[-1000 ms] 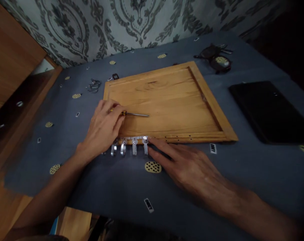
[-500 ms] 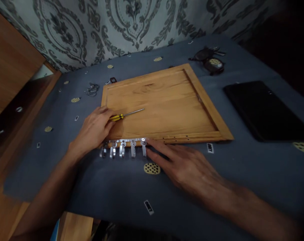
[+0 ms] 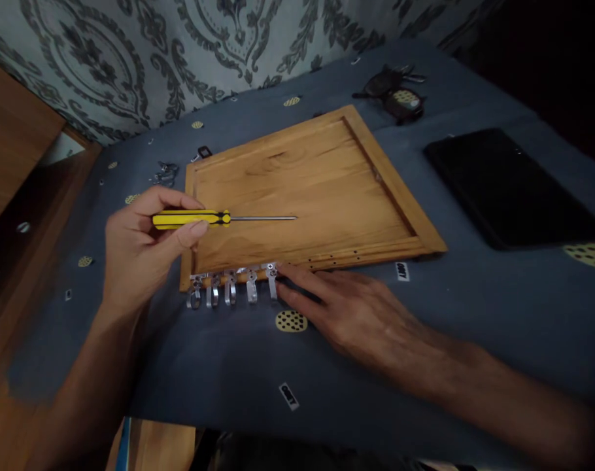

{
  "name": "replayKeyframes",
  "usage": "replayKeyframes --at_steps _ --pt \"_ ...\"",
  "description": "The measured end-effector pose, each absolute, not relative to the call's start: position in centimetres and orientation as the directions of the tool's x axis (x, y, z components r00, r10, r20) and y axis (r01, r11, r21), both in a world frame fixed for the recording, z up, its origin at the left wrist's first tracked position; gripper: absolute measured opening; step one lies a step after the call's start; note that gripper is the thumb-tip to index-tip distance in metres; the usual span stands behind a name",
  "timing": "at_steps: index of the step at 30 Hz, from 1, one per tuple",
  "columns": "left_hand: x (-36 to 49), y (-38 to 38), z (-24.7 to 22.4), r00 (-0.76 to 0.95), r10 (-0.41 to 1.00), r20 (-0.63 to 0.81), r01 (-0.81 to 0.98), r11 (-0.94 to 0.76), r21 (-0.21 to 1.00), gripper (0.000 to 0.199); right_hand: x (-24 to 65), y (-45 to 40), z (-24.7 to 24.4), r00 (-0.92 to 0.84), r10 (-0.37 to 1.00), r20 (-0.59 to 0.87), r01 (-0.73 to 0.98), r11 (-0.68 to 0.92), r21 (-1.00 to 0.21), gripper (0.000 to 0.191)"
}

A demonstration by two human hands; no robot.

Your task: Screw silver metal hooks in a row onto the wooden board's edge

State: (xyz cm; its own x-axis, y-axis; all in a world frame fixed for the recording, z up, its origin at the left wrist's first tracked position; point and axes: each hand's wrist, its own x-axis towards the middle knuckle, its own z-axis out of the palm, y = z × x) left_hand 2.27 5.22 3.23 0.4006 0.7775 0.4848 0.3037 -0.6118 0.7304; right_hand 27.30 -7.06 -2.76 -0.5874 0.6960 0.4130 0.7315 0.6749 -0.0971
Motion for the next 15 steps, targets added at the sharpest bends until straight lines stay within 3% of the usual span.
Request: replayKeyframes --at_steps 3,7,10,15 --pt "3.0 4.4 3.8 0.357 0.776 0.52 0.091 -0.583 0.807 0.023 27.3 -7.1 -3.0 -0.586 0.691 0.423 0.732 0.675 -0.089 0.045" --pt "4.0 3.3 4.5 0.363 0.784 0.503 -0.026 -0.531 0.847 0.022 27.4 -7.1 -2.9 -0.594 0.688 0.417 0.731 0.678 -0.076 0.048" --pt "4.5 2.6 4.3 0.338 0.81 0.479 -0.046 -0.494 0.868 0.018 27.4 -7.0 -2.7 -0.599 0.692 0.403 0.734 0.676 -0.071 0.049" --pt "5.3 1.5 3.5 0.287 0.785 0.549 0.041 -0.582 0.812 0.016 27.4 -7.0 -2.5 -0.598 0.687 0.412 0.727 0.682 -0.082 0.048"
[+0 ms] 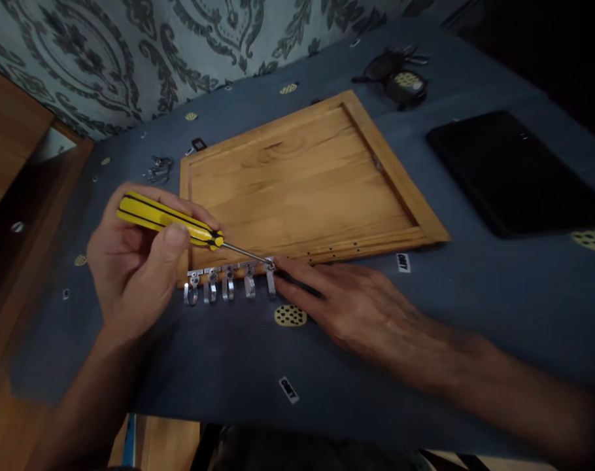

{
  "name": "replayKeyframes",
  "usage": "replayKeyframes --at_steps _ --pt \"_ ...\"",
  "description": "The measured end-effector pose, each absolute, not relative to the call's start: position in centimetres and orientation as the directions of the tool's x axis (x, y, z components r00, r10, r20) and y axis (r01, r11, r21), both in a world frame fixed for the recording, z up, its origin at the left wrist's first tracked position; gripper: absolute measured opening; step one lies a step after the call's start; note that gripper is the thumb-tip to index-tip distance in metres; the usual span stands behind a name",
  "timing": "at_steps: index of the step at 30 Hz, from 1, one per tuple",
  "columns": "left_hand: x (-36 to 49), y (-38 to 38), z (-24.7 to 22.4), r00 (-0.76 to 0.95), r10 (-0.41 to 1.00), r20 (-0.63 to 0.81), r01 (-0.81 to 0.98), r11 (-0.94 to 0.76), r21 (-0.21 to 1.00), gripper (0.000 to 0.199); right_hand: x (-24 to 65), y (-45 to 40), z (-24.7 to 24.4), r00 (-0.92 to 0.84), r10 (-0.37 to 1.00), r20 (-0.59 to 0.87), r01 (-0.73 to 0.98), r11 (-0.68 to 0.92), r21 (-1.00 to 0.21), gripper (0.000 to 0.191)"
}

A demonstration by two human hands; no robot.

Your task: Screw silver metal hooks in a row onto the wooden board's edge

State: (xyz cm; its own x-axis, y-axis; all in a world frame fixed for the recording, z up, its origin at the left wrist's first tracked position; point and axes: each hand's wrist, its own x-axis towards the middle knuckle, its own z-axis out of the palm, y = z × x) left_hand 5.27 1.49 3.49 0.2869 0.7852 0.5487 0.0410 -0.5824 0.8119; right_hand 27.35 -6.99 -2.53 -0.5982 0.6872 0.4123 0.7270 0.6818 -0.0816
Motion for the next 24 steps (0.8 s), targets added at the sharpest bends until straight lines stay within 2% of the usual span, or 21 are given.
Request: replayKeyframes --at_steps 6,12,19,24 --pt "5.6 0.7 2.6 0.298 0.74 0.602 0.111 -0.654 0.748 0.015 27.4 -7.2 -2.7 -0.602 0.697 0.389 0.732 0.677 -0.082 0.045" --pt "5.5 0.7 2.1 0.328 0.714 0.618 0.039 -0.664 0.747 0.012 27.5 -7.1 -2.8 -0.595 0.691 0.411 0.728 0.68 -0.088 0.047" --pt "5.2 1.0 2.0 0.37 0.646 0.668 0.133 -0.749 0.65 0.016 27.4 -7.2 -2.7 -0.582 0.696 0.42 0.727 0.677 -0.113 0.045" --pt "5.2 1.0 2.0 0.396 0.623 0.674 0.112 -0.762 0.638 0.014 27.4 -7.2 -2.7 -0.59 0.69 0.419 0.727 0.679 -0.096 0.045"
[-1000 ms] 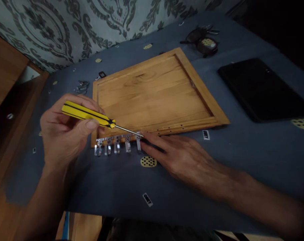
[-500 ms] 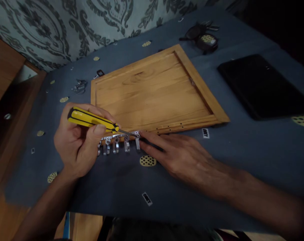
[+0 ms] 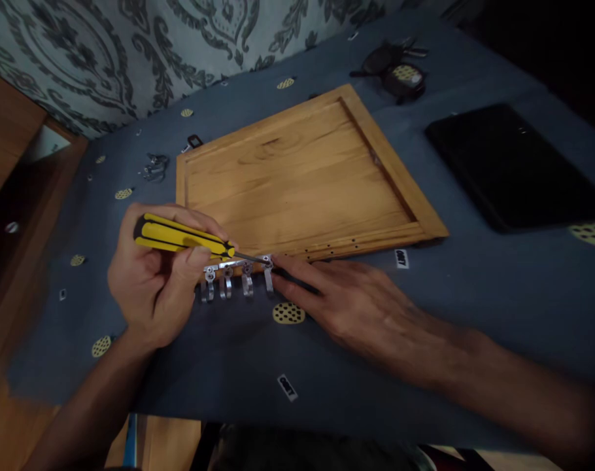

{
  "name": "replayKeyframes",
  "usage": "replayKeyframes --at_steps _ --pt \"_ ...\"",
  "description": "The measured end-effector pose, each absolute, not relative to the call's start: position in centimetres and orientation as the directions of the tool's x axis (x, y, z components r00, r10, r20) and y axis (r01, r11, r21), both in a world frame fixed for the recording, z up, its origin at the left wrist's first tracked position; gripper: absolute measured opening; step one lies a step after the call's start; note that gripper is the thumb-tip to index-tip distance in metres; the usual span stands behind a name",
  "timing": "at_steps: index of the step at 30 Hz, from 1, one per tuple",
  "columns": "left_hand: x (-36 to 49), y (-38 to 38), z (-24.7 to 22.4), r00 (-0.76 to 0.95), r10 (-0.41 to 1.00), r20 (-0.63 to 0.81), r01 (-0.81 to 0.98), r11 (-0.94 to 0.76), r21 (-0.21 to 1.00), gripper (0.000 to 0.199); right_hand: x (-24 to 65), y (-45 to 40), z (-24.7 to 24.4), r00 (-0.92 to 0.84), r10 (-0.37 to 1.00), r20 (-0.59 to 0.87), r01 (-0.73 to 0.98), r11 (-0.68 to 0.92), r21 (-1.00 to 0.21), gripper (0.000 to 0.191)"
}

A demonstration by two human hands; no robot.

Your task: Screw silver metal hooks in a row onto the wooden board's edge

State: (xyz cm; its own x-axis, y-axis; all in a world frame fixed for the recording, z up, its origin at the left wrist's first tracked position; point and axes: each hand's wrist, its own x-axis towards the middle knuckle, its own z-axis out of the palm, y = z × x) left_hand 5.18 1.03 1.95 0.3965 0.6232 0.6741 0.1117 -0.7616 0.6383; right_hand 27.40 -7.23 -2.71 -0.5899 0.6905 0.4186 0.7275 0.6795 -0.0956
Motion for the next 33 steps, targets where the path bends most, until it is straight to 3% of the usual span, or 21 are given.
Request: replayKeyframes --at_steps 10,25,33 --pt "5.1 1.2 2.3 0.422 0.59 0.688 0.134 -0.791 0.597 0.013 27.4 -7.1 -2.8 -0.59 0.693 0.415 0.731 0.676 -0.09 0.045" --pt "4.9 1.0 2.7 0.452 0.638 0.624 0.17 -0.748 0.642 0.017 27.5 -7.2 -2.8 -0.589 0.699 0.405 0.738 0.67 -0.084 0.044" --pt "5.3 0.0 3.0 0.411 0.77 0.487 0.159 -0.587 0.794 0.024 27.3 -7.1 -2.8 -0.586 0.695 0.416 0.731 0.675 -0.099 0.043"
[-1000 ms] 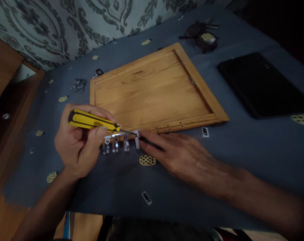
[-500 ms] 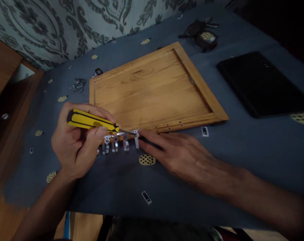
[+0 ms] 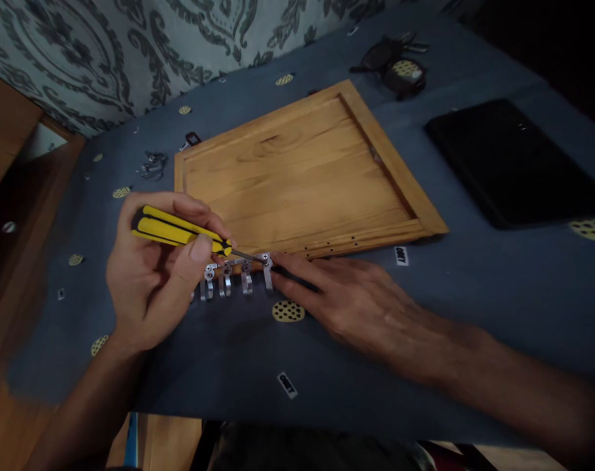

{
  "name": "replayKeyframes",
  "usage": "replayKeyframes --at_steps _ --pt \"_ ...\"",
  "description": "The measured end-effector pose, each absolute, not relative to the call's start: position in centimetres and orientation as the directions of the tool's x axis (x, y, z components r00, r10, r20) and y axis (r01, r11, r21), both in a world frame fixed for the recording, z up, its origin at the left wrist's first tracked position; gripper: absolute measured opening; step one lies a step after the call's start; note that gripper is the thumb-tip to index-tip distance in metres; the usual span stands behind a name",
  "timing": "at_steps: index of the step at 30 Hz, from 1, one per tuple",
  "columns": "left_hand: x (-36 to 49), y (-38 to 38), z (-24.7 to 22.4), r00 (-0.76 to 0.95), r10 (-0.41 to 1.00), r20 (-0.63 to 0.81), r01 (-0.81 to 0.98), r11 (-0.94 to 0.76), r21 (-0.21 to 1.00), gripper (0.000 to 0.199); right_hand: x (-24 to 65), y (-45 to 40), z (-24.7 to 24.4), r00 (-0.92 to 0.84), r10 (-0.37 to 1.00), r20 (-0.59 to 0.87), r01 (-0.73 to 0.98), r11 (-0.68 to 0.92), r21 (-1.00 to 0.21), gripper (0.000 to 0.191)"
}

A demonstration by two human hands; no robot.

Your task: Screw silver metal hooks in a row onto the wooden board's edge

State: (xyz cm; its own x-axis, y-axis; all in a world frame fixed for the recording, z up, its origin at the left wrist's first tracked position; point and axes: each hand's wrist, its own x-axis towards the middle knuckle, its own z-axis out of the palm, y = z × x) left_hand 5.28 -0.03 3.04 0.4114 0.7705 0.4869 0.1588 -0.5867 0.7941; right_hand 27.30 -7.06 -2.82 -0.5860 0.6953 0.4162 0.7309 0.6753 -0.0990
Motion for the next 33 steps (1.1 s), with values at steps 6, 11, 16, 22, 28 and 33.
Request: replayKeyframes --at_steps 6,11,16,22,28,33 --pt "5.2 1.2 3.6 0.52 0.584 0.623 0.247 -0.801 0.545 0.009 27.3 -7.1 -2.4 -0.584 0.7 0.411 0.747 0.662 -0.067 0.046" --pt "4.9 1.3 3.6 0.444 0.633 0.635 0.225 -0.764 0.604 0.018 27.3 -7.1 -2.2 -0.601 0.717 0.354 0.752 0.656 -0.053 0.046" --pt "4.7 0.9 3.3 0.435 0.703 0.563 0.106 -0.661 0.743 0.047 27.3 -7.1 -2.2 -0.598 0.717 0.359 0.748 0.66 -0.072 0.043" --pt "5.6 0.7 3.6 0.399 0.697 0.596 0.126 -0.686 0.717 0.037 27.3 -7.1 -1.6 -0.61 0.732 0.303 0.746 0.66 -0.089 0.04" --pt "6.7 1.1 3.8 0.393 0.693 0.604 0.126 -0.691 0.712 0.034 27.4 -7.1 -1.7 -0.601 0.725 0.336 0.739 0.664 -0.11 0.037" --pt "7.3 1.4 3.4 0.434 0.661 0.612 0.093 -0.709 0.699 0.037 27.5 -7.1 -1.7 -0.614 0.716 0.333 0.725 0.678 -0.121 0.041"
